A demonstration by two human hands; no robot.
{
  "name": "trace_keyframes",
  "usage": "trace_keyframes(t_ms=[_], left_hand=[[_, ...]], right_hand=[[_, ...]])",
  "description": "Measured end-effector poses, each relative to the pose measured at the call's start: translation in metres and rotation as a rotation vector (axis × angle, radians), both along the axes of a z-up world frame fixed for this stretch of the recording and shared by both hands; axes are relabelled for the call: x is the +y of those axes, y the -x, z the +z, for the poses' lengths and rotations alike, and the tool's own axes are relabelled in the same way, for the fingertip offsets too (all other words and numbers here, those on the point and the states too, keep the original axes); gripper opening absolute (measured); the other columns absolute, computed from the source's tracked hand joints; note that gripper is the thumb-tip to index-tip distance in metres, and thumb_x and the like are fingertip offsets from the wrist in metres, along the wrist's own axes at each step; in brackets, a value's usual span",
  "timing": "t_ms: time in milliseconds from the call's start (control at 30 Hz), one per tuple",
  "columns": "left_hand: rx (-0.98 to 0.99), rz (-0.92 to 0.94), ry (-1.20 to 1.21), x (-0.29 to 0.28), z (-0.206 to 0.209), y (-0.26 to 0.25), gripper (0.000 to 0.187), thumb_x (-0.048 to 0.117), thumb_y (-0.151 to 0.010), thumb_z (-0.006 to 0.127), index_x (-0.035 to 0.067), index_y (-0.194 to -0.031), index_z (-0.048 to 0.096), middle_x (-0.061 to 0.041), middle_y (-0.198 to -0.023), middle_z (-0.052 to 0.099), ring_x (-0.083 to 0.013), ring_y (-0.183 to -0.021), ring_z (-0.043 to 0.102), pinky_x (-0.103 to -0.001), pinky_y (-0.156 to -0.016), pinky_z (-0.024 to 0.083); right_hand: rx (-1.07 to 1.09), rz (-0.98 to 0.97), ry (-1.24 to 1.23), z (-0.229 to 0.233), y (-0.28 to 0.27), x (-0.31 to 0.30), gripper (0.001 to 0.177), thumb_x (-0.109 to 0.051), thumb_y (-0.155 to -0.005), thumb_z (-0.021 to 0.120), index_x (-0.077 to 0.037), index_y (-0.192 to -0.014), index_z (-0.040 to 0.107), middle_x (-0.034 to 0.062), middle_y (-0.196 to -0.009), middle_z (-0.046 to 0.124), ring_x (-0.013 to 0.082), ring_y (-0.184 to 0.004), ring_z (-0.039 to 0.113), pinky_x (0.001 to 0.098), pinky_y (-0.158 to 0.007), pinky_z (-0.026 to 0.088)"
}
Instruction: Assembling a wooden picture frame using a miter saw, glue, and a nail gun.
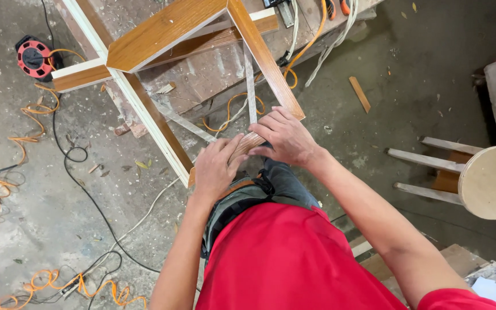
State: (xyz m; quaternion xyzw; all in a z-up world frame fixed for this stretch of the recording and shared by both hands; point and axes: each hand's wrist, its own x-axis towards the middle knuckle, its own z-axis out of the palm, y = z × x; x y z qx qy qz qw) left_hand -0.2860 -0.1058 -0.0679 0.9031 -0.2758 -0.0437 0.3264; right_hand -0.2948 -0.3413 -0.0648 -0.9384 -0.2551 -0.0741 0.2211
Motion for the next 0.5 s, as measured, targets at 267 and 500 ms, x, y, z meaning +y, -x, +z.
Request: trace_keyframes(t_ms=[267,500], left_hand=[[0.024,-0.003,0.006,-0.002,0.008,-0.001,0.051,0.037,-0.087,0.075,0.017,-0.133,0.067,-0.006,-0.106,0.069,-0.0276,-0.096,0.065,-0.042,-0.079,0.052],[-0.188,-0.007,-0.043,0.004,-0.008,0.009,0.056,0.042,-0.095,0.070,0.009,-0.140,0.060,-0.008,-0.112,0.067,-0.0256,-0.101,0.065,-0.040,-0.087,0.050]], right_hand=[[-0.016,0.004,0.011,-0.010,0.001,-0.004,0.055,-0.052,-0.085,0.073,-0.009,-0.118,0.067,0.0045,-0.107,0.066,0.0259,-0.109,0.061,0.0470,-0.110,0.043],[-0.052,0.014,0.027,-0.008,-0.001,0.001,0.052,-0.045,-0.081,0.079,-0.010,-0.117,0.070,0.0061,-0.106,0.068,0.0278,-0.103,0.063,0.0443,-0.099,0.046]])
